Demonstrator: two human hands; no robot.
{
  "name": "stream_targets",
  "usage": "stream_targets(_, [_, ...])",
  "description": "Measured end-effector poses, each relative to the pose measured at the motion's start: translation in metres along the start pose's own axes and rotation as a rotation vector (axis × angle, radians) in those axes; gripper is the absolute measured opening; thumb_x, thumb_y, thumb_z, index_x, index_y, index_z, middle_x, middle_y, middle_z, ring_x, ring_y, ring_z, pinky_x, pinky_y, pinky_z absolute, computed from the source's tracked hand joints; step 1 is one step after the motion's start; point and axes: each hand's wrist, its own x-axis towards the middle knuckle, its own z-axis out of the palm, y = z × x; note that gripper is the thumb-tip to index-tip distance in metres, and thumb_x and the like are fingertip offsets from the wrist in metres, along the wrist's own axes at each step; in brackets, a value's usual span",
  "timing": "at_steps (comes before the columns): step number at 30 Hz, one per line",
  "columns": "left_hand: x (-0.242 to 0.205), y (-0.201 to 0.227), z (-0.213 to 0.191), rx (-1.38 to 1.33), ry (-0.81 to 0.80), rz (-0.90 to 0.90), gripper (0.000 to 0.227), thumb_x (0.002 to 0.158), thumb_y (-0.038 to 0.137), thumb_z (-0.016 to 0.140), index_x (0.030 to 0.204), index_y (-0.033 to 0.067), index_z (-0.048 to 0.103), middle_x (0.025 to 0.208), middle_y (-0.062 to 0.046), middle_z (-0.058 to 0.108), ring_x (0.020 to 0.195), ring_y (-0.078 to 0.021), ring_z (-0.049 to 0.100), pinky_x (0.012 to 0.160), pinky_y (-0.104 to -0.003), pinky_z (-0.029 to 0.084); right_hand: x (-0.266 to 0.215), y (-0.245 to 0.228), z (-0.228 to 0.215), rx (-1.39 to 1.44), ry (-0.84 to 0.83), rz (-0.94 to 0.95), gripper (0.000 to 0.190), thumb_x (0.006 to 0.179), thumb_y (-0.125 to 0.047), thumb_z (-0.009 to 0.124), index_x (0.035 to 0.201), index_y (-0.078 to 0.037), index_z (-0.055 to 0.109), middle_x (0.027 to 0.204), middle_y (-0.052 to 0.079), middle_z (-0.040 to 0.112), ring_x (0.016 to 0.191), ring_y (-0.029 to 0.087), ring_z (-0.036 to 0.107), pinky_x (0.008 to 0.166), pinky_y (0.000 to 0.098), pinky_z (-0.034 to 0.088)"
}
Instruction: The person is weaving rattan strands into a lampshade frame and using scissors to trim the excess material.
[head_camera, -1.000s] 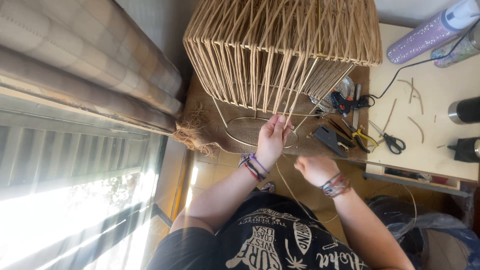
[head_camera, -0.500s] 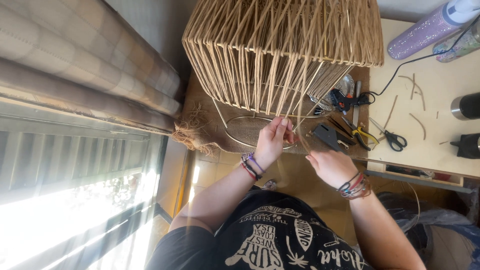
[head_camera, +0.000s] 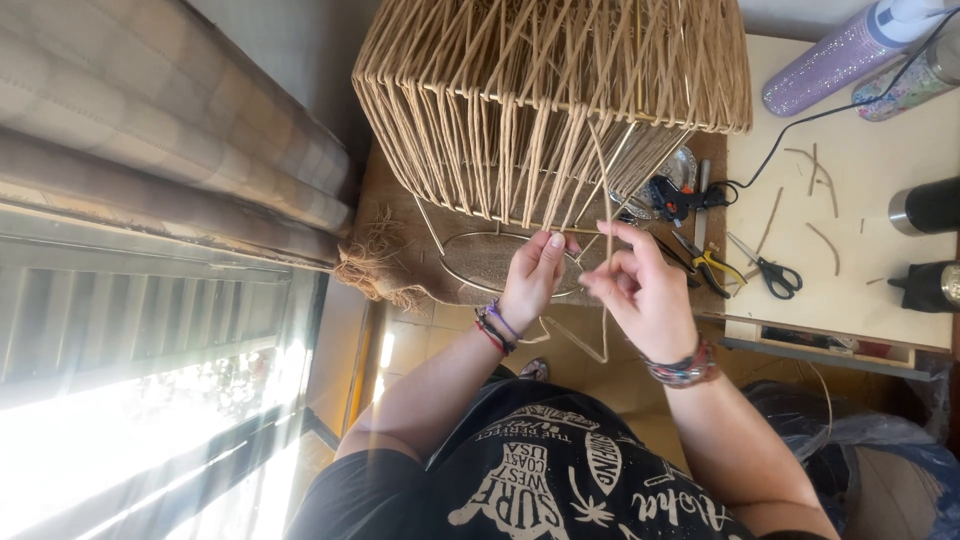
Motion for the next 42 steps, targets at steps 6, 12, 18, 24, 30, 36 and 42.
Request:
stream_targets(6, [-0.007,0.014,0.006,-0.191,0.022,-0.057,0.025,0.113,0.019,0.042,0.101,0.0025,0.058,0.053,0.004,0.029,0.037,-0.0033,0.033,0.036,-0.016,0.027,-0.027,0.068,0.024,-0.554,-0.278,0.052,0.027,0.105,-0.037,0.05,0.119,-0.025,0.068,0.067,0.0,0.071,0.062,0.02,0.072,0.062,0.0328,0.058])
stream_targets(12, [-0.002,0.012,-0.004,-0.207,0.051,-0.017,0.026,0.111,0.017,0.045,0.101,-0.001,0.06,0.051,0.003,0.029,0.035,-0.0028,0.034,0.034,-0.016,0.027,-0.02,0.069,0.001,-0.765,-0.663,0.178,0.035,0.1,-0.037,0.058,0.127,-0.019,0.07,0.099,0.006,0.077,0.092,0.02,0.074,0.089,0.0353,0.061])
stream_targets(18, [-0.001,0.02,-0.018,0.044,0.012,0.033,0.029,0.11,0.017,0.048,0.096,-0.0006,0.066,0.052,0.006,0.037,0.044,0.0002,0.04,0.043,-0.013,0.031,0.02,0.044,0.006,-0.407,0.088,-0.245,0.035,0.099,-0.034,0.068,0.127,-0.012,0.069,0.097,0.005,0.067,0.089,0.025,0.067,0.084,0.0407,0.054])
stream_targets(24, [0.005,0.036,-0.034,0.465,-0.021,0.04,0.032,0.105,0.023,0.061,0.076,0.0126,0.072,0.044,0.004,0.043,0.049,-0.0058,0.039,0.051,-0.02,0.037,0.053,0.05,0.035,-0.431,0.069,-0.225,0.036,0.097,-0.046,0.071,0.094,-0.01,0.066,0.092,0.003,0.051,0.077,0.026,0.065,0.071,0.0377,0.055])
stream_targets(30, [0.023,-0.002,-0.107,0.755,-0.178,0.018,0.031,0.101,0.024,0.065,0.081,0.002,0.072,0.066,-0.017,0.059,0.073,-0.0341,0.056,0.071,-0.043,0.048,0.059,0.068,0.054,-0.395,0.066,-0.276,0.039,0.096,-0.047,0.071,0.076,-0.016,0.058,0.06,-0.002,0.053,0.06,0.022,0.064,0.059,0.0332,0.053])
stream_targets(36, [0.127,-0.009,-0.156,0.965,0.041,-0.38,0.067,0.093,0.041,0.071,0.132,0.0027,0.032,0.122,-0.021,0.042,0.117,-0.0384,0.049,0.099,-0.048,0.046,0.068,0.063,0.063,-0.467,0.173,-0.397,0.044,0.096,-0.048,0.07,0.067,-0.019,0.054,0.053,-0.008,0.052,0.051,0.014,0.061,0.051,0.0243,0.049])
stream_targets(42, [0.249,-0.023,-0.121,0.314,-0.402,0.69,0.069,0.101,0.058,0.022,0.095,0.0104,0.071,0.082,-0.008,0.069,0.069,-0.0242,0.064,0.065,-0.035,0.051,0.057,0.058,0.07,-0.546,0.168,-0.349,0.045,0.096,-0.053,0.063,0.068,-0.02,0.052,0.054,-0.004,0.049,0.051,0.018,0.062,0.05,0.0291,0.049])
